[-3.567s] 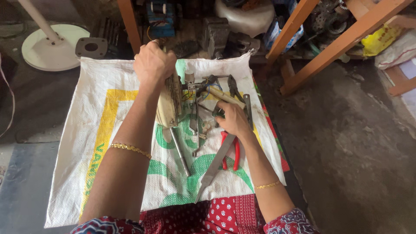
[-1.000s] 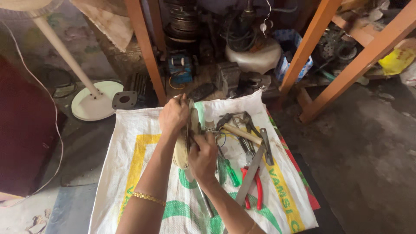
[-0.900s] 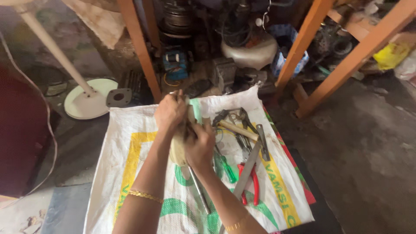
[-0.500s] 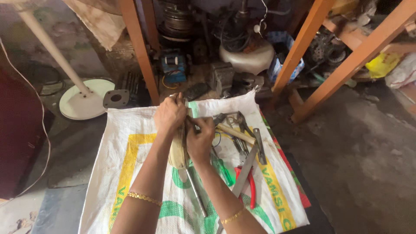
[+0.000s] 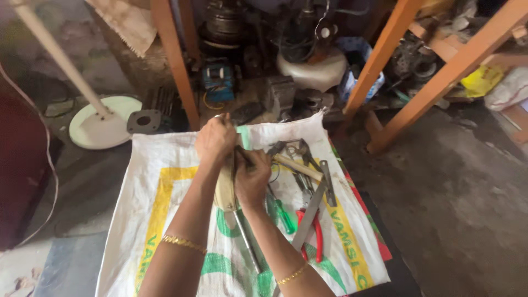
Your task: The person connects wires to a capacitor and then uses a screwdriver to secure the capacitor and a bracket onto a ceiling fan motor housing.
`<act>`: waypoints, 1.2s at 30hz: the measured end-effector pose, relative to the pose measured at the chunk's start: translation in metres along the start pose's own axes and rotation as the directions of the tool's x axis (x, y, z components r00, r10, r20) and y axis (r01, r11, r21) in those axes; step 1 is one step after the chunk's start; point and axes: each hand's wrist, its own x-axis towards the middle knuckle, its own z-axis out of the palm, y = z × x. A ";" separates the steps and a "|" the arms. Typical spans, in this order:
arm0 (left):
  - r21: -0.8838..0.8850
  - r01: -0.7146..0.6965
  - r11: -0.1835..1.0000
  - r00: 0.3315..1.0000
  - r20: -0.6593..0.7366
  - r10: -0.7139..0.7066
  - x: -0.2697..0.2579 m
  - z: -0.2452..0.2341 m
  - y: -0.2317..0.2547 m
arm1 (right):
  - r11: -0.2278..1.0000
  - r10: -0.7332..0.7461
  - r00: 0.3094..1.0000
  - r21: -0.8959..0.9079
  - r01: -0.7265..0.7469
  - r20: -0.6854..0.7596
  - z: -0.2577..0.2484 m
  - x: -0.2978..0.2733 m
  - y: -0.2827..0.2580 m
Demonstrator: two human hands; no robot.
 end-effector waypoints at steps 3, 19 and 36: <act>0.021 0.016 1.000 0.999 0.039 -0.017 0.004 -0.001 -0.003 | 0.989 0.029 0.997 -0.145 -0.039 -0.067 0.032 0.036 0.028; 0.035 -0.012 0.999 1.000 0.021 0.011 -0.004 -0.003 0.000 | 0.989 0.052 0.996 -0.140 -0.042 0.071 0.019 0.041 0.022; 0.034 -0.017 0.999 1.000 -0.009 0.017 0.005 0.000 -0.007 | 0.992 0.115 0.984 -0.063 -0.107 0.137 0.023 0.047 0.025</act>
